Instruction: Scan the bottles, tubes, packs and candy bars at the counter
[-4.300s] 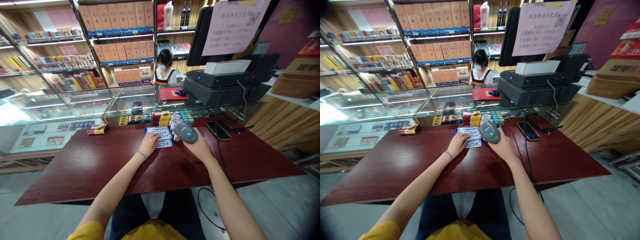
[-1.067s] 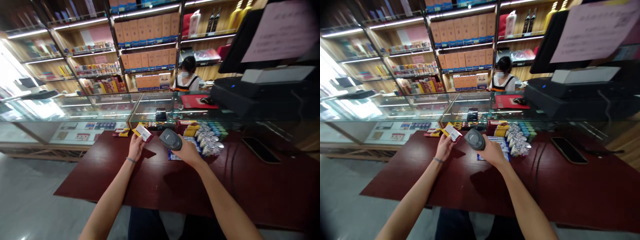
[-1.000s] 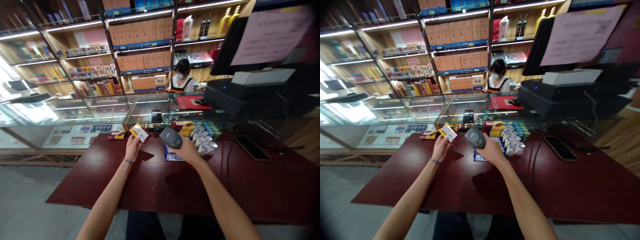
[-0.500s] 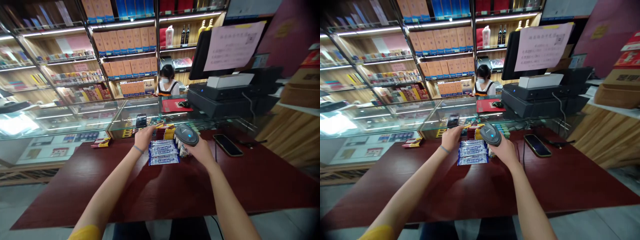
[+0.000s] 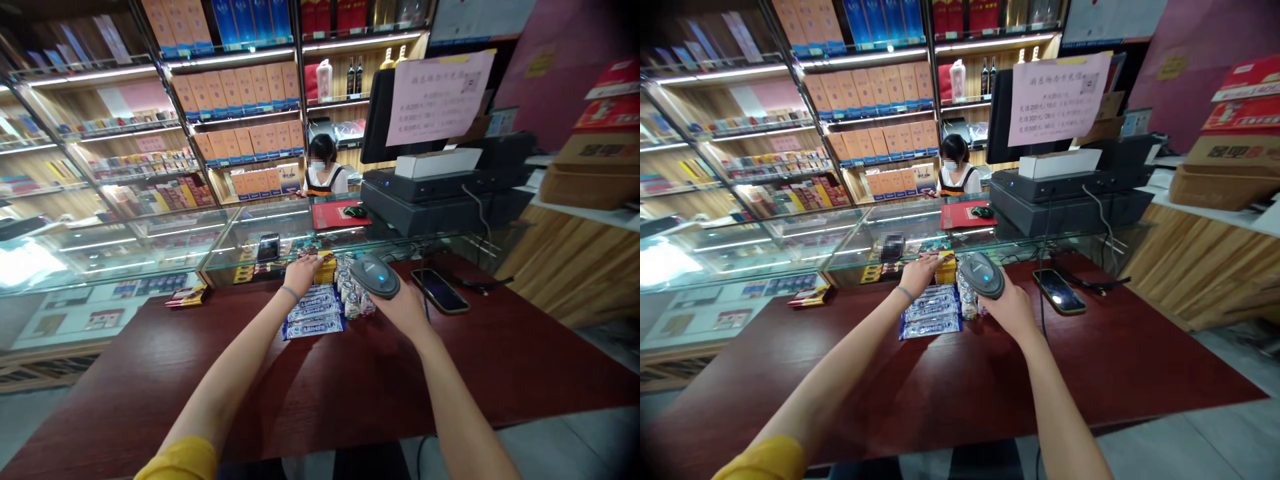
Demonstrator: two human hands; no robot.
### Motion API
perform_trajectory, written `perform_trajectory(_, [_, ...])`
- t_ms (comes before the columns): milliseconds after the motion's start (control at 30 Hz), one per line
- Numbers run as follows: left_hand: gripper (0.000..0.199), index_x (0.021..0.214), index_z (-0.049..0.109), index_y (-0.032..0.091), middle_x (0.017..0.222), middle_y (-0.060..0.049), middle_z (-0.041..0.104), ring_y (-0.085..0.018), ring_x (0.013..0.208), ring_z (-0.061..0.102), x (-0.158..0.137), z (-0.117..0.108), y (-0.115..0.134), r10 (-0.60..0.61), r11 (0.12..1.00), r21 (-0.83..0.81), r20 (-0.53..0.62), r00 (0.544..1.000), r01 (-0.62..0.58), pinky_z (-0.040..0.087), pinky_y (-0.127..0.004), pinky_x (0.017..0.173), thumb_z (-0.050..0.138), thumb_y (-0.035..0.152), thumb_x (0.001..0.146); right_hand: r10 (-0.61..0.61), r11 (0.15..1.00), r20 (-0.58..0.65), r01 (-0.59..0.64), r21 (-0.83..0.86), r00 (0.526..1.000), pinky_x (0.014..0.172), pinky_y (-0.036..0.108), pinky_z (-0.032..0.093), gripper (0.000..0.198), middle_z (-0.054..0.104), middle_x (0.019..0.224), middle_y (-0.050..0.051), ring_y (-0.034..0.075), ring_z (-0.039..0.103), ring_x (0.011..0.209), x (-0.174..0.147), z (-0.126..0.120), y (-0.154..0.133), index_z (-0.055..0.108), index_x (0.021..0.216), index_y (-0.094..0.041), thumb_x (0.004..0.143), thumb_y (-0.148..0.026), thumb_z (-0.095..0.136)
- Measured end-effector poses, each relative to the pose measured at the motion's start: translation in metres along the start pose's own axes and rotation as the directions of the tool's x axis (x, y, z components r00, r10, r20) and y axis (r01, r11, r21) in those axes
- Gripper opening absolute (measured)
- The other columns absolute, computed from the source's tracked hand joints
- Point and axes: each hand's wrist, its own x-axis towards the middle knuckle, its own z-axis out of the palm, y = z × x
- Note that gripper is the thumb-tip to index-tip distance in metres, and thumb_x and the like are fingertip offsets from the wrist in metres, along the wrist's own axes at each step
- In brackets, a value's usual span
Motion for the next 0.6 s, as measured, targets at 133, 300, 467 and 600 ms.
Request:
perform_trajectory(133, [0.045, 0.139, 0.060, 0.021, 0.141, -0.017, 0.062, -0.034, 0.133, 0.054, -0.002, 0.013, 0.003, 0.038, 0.995, 0.095, 0.028, 0.999, -0.041, 0.044, -0.048, 0.113, 0.061, 0.024, 0.095, 0.003, 1.000, -0.012, -0.003, -0.014, 1.000, 0.090, 0.041, 0.056, 0.055, 0.079, 0.106, 0.011, 0.034, 0.073, 0.110, 0.000, 0.003, 0.000, 0.060, 0.132, -0.023, 0.081, -0.041, 0.070])
perform_trajectory(300, [0.060, 0.152, 0.046, 0.014, 0.154, -0.020, 0.050, -0.036, 0.143, 0.044, -0.006, 0.019, 0.006, 0.063, 0.973, 0.216, 0.088, 0.994, -0.081, 0.033, -0.051, 0.121, 0.058, 0.033, 0.097, 0.004, 1.000, 0.006, -0.004, -0.011, 1.000, 0.090, 0.042, 0.055, 0.052, 0.079, 0.105, 0.012, 0.034, 0.073, 0.108, 0.001, 0.006, -0.001, 0.063, 0.127, -0.022, 0.079, -0.039, 0.071])
perform_trajectory(467, [0.059, 0.155, 0.043, 0.019, 0.156, -0.017, 0.048, -0.034, 0.148, 0.039, -0.009, 0.014, 0.007, 0.076, 0.971, 0.222, 0.063, 0.995, -0.088, 0.030, -0.053, 0.123, 0.054, 0.035, 0.099, -0.003, 1.000, 0.014, 0.003, -0.024, 1.000, 0.088, 0.041, 0.056, 0.054, 0.079, 0.105, 0.012, 0.033, 0.074, 0.105, 0.003, 0.007, -0.010, 0.063, 0.130, -0.022, 0.079, -0.039, 0.071])
perform_trajectory(600, [0.059, 0.157, 0.040, 0.023, 0.160, -0.013, 0.044, -0.035, 0.151, 0.036, -0.026, -0.001, 0.000, 0.076, 0.973, 0.219, 0.004, 0.997, -0.075, 0.028, -0.057, 0.124, 0.052, 0.035, 0.100, -0.019, 1.000, 0.002, 0.019, -0.018, 1.000, 0.086, 0.040, 0.057, 0.055, 0.079, 0.103, 0.011, 0.033, 0.074, 0.104, 0.004, 0.015, -0.024, 0.064, 0.130, -0.022, 0.078, -0.040, 0.072])
